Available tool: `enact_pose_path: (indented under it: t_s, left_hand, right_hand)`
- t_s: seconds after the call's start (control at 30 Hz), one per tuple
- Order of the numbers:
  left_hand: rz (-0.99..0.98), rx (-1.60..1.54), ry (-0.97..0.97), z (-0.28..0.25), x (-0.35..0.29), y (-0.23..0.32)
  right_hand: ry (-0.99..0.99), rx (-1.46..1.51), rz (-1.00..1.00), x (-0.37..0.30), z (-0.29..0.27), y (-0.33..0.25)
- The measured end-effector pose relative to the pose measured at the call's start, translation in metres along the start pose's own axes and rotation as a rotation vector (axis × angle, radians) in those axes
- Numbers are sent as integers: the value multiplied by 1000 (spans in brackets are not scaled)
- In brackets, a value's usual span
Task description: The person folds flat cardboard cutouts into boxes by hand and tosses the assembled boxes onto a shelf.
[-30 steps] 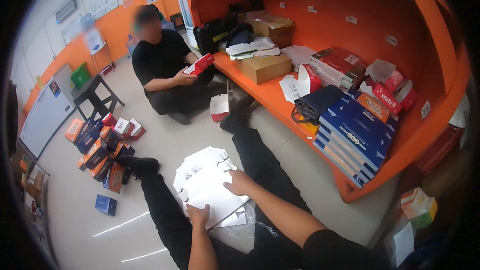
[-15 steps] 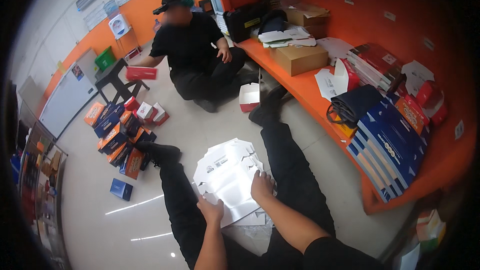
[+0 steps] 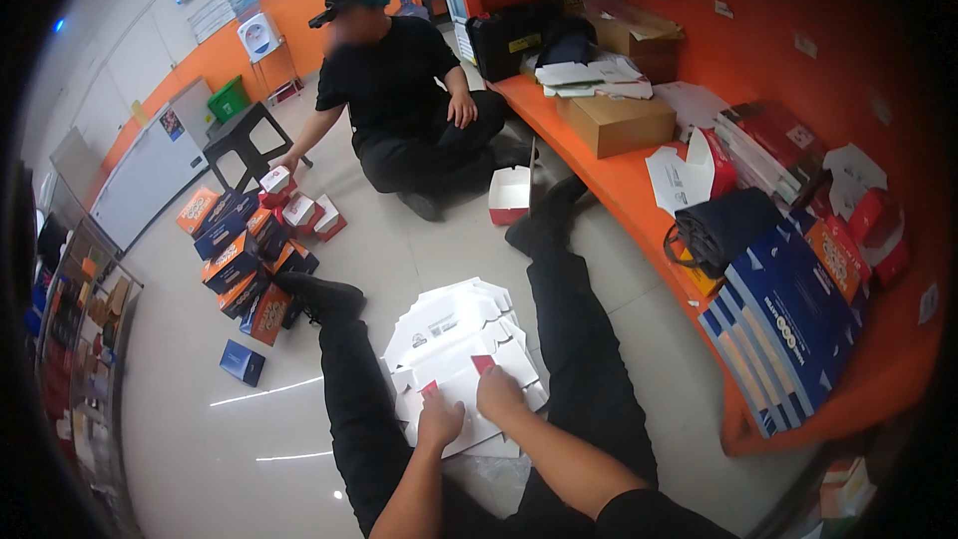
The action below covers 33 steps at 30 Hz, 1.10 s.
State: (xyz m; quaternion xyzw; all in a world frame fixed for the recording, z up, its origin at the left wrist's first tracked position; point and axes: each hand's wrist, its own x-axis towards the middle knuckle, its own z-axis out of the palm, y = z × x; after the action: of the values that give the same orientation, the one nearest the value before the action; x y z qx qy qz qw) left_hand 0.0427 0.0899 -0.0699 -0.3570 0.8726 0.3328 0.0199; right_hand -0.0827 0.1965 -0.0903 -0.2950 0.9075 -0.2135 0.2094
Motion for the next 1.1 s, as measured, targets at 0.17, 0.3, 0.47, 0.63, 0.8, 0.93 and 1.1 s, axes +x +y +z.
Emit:
enact_pose_path:
  t_s: [0.17,0.3,0.47,0.63,0.8,0.93,1.1]
  left_hand:
    - [14,133,-191,14,14,-9]
    - [55,110,-229,18,23,-17]
    - [74,-177,53,14,10,-32]
    - [169,-49,385,-41,-30,64]
    - [78,-912,142,-51,-41,58]
    - [106,-1304,95,-89,-57,76]
    - [275,-1457,343,-111,-66,78]
  right_hand:
    - [192,-296,-149,-11,30,-18]
    - [282,-377,-155,0,39,-12]
    - [16,127,88,-1,-36,-15]
    - [196,235,-61,-45,-120,-27]
    - [43,-53,-661,-90,-156,-67]
    - [5,361,-828,-103,-174,-72]
    - [7,906,-704,-112,-175,-82]
